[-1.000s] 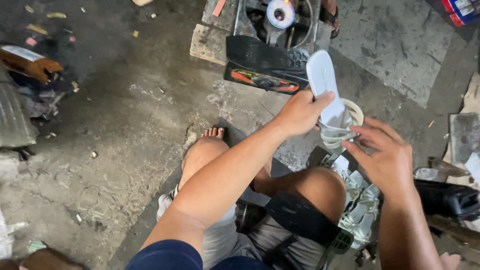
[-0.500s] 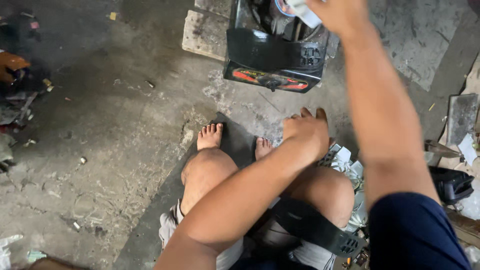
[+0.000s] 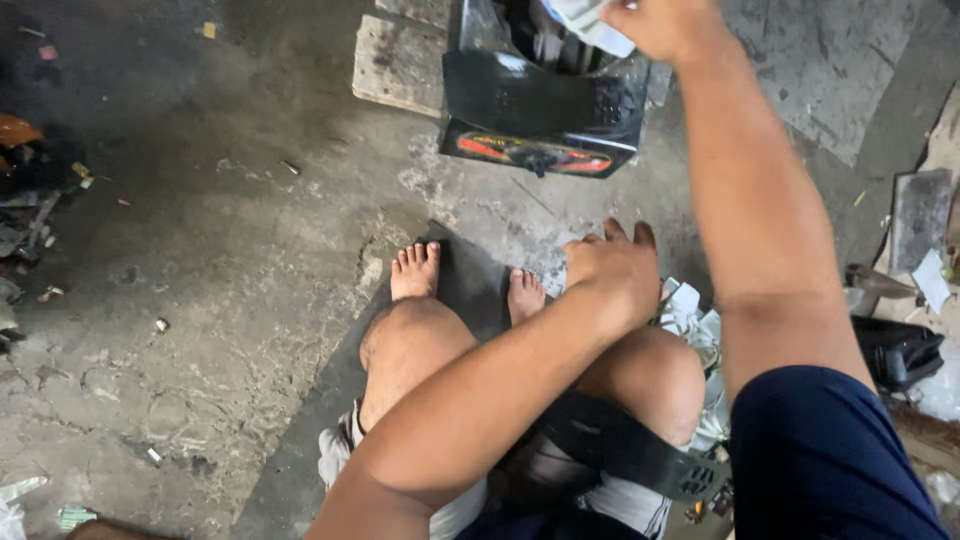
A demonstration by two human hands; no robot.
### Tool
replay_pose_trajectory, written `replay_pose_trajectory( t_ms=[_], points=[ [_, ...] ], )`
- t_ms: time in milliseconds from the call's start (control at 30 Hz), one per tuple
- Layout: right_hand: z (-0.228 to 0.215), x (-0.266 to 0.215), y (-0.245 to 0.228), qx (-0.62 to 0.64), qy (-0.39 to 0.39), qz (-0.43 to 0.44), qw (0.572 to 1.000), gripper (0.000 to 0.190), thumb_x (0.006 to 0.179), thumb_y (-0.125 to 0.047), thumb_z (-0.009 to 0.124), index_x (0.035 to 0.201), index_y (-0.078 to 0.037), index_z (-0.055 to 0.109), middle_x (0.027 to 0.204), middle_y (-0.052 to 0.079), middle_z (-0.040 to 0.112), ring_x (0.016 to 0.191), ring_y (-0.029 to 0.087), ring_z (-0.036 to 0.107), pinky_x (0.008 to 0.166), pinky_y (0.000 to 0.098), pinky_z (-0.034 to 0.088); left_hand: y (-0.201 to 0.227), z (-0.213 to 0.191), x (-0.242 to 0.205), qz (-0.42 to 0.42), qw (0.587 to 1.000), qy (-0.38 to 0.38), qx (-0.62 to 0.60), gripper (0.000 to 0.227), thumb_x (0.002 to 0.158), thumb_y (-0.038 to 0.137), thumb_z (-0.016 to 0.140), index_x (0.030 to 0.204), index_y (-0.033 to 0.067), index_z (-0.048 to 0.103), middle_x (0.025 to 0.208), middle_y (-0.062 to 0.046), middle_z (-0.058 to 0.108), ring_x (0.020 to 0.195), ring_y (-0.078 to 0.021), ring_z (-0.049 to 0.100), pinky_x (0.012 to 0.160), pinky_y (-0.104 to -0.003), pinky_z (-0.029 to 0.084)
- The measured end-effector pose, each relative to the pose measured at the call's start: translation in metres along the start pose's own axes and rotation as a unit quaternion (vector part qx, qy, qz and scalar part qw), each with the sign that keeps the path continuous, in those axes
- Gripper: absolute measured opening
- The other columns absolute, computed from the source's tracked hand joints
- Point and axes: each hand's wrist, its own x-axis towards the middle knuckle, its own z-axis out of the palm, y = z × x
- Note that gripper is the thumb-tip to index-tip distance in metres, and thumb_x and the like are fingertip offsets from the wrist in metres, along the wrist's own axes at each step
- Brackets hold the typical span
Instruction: The person sits on the floor and assembles white sandals by attaching black soles to the upper straps. They use a handheld knife to trim excess material from the sole edges and a portable gas stove to heat the sole before pressing it onto the sandal frame.
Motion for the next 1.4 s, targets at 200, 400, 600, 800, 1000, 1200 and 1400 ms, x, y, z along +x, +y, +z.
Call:
replay_pose_trajectory(
  t_ms=[200, 400, 600, 800, 1000, 1200, 1400],
  points=[
    [-0.031, -0.072, 0.022, 0.172, 0.053, 0.061, 0.982, 0.037, 0.091, -0.028, 0.084, 0.119, -0.007, 0.074, 0.098, 0.018, 0.074, 0.087, 0.03, 0.072, 0.074, 0.0427, 0.056, 0.001, 0.01, 0.0, 0.019, 0.998, 0.058, -0.005, 0.065, 0.086, 0.036, 0.072, 0.14, 0.0055, 0.05, 0.133, -0.023, 0.059, 0.115, -0.0429, 0.065, 0.091, -0.058, 0.05],
    [-0.043, -0.095, 0.023, 0.15, 0.069, 0.027, 0.986, 0.03, 0.088, -0.018, 0.084, 0.112, -0.003, 0.075, 0.099, 0.015, 0.074, 0.086, 0.025, 0.073, 0.079, 0.0385, 0.058, -0.002, -0.001, 0.002, 0.017, 0.997, 0.075, -0.004, 0.076, 0.084, 0.046, 0.075, 0.141, 0.0038, 0.048, 0.135, -0.026, 0.057, 0.117, -0.0427, 0.064, 0.094, -0.053, 0.052],
    [-0.076, -0.143, -0.029, 0.246, 0.112, 0.136, 0.953, 0.023, 0.095, -0.016, 0.077, 0.108, 0.002, 0.07, 0.086, 0.013, 0.072, 0.074, 0.02, 0.068, 0.065, 0.037, 0.051, -0.035, -0.026, 0.021, 0.103, 0.9, 0.404, -0.131, 0.115, 0.081, 0.043, 0.083, 0.159, 0.0044, 0.007, 0.161, -0.036, 0.011, 0.133, -0.0541, 0.048, 0.109, -0.046, 0.048],
    [-0.112, -0.308, -0.137, 0.747, 0.148, 0.255, 0.596, 0.031, 0.093, -0.008, 0.052, 0.118, 0.001, 0.067, 0.11, 0.009, 0.071, 0.098, 0.018, 0.069, 0.084, 0.0299, 0.057, -0.05, -0.043, 0.02, 0.183, 0.632, 0.116, -0.744, 0.087, 0.086, 0.02, 0.078, 0.148, 0.0192, 0.017, 0.146, -0.024, 0.053, 0.121, -0.0338, 0.068, 0.09, -0.044, 0.058],
    [-0.107, -0.453, -0.243, 0.766, 0.217, 0.298, 0.527, 0.02, 0.109, -0.008, 0.06, 0.118, 0.008, 0.066, 0.109, 0.013, 0.067, 0.098, 0.02, 0.067, 0.086, 0.0334, 0.056, -0.026, -0.001, -0.052, 0.318, 0.684, 0.053, -0.654, 0.048, 0.1, 0.002, 0.078, 0.135, 0.0064, 0.046, 0.119, -0.01, 0.065, 0.107, -0.0222, 0.069, 0.088, -0.038, 0.063],
    [-0.102, -0.537, -0.307, 0.768, 0.298, 0.269, 0.499, 0.022, 0.106, -0.012, 0.065, 0.095, 0.007, 0.068, 0.085, 0.014, 0.068, 0.063, 0.023, 0.063, 0.056, 0.0337, 0.05, 0.002, 0.029, -0.096, 0.284, 0.734, 0.109, -0.608, 0.047, 0.095, -0.001, 0.078, 0.128, 0.0028, 0.044, 0.113, -0.009, 0.063, 0.103, -0.0199, 0.066, 0.093, -0.038, 0.059],
    [-0.095, -0.557, -0.334, 0.626, 0.31, 0.366, 0.614, 0.018, 0.107, -0.008, 0.065, 0.1, 0.009, 0.068, 0.088, 0.014, 0.069, 0.065, 0.016, 0.059, 0.06, 0.0294, 0.047, 0.005, 0.061, -0.141, 0.318, 0.761, 0.169, -0.54, 0.055, 0.104, -0.002, 0.078, 0.142, 0.005, 0.039, 0.124, -0.008, 0.058, 0.112, -0.017, 0.057, 0.102, -0.033, 0.048]
  ],
)
